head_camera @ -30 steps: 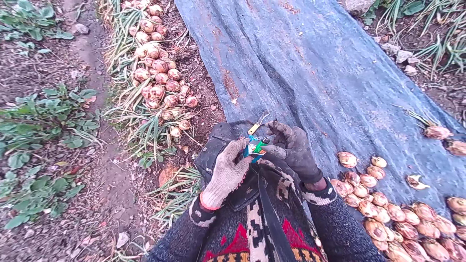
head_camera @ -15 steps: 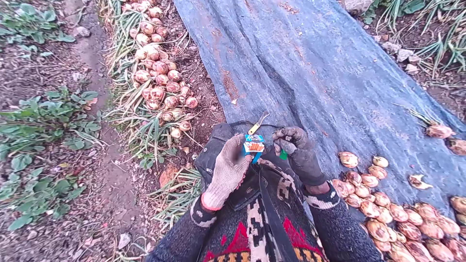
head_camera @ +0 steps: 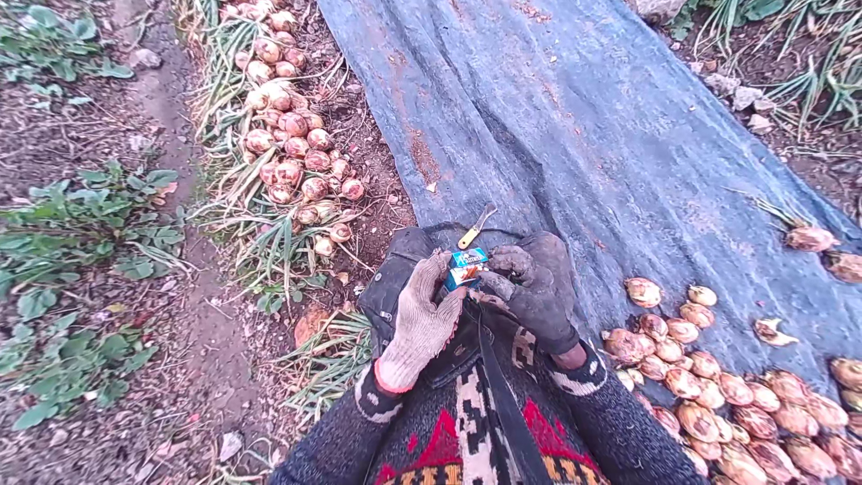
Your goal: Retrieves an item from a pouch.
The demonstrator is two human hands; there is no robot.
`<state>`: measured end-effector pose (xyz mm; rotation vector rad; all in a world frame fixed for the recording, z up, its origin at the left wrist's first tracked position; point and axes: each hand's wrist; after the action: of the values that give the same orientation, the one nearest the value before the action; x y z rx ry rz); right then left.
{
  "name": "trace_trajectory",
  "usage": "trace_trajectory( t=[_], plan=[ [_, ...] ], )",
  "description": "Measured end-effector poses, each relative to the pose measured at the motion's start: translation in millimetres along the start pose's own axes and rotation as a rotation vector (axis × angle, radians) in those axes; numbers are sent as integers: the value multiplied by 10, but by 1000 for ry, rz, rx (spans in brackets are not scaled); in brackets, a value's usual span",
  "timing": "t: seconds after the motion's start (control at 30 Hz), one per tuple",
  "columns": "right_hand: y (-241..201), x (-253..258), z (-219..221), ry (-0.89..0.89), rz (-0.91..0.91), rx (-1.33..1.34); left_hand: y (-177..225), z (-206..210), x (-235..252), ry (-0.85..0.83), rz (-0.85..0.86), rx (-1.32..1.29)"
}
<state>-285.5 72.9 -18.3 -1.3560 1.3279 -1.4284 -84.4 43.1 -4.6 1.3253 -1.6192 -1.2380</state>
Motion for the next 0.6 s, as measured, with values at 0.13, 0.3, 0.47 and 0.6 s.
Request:
trace_trajectory(
  t=[0.13,0.3,0.47,0.6],
  plan=[
    [-16,17,-16,-11,58,-18,-44,15,-1,-19,54,45],
    [-114,53,-70,44,-9,106,-66,12,9,-65,4,36],
    [-244,115,-286,129,-34,246,-61,-112,29,-85,-171,-114],
    [-216,112,-355,167,-19,344,-81,-208,54,-97,-224,-188]
  ],
)
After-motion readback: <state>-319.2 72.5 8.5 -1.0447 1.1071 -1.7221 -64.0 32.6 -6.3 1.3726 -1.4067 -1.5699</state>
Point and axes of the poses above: each hand's wrist, its own x-axis towards the middle knuckle, its own z-axis out of the palm, y = z × x, and after that the axes turned 6 degrees about -z, right-handed
